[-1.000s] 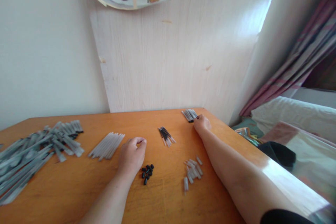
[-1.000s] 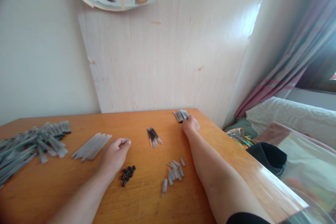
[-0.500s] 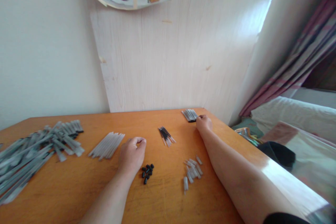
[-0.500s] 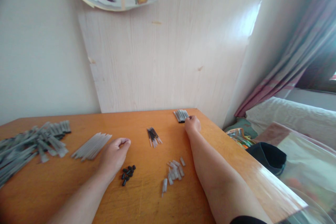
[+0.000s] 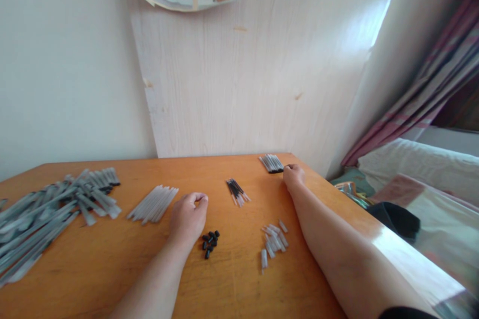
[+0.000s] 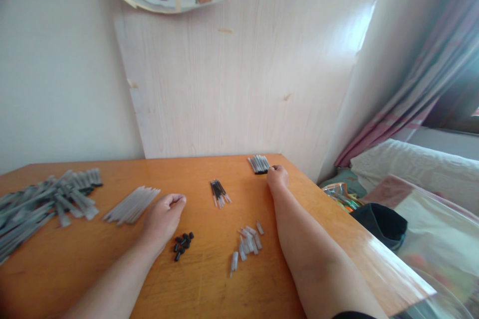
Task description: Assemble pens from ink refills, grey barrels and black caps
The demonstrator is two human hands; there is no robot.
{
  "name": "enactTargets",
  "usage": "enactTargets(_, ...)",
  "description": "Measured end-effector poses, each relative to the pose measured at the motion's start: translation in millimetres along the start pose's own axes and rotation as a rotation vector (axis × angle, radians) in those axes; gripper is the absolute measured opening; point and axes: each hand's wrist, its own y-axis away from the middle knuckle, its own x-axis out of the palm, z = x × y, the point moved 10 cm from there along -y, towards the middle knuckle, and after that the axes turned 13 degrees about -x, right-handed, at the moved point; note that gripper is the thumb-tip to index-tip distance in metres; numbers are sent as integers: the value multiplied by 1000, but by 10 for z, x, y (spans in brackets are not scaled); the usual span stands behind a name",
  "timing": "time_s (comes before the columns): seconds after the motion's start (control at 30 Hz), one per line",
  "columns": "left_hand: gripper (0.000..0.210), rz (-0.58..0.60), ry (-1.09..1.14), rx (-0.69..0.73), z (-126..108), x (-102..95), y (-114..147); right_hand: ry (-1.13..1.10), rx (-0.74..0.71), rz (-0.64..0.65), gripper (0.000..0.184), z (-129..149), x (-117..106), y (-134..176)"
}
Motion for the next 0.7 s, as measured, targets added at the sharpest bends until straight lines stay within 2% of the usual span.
enactTargets(0.7, 27, 12, -18, -22, -15, 20, 6, -20, 60, -69, 38, -74, -122, 110)
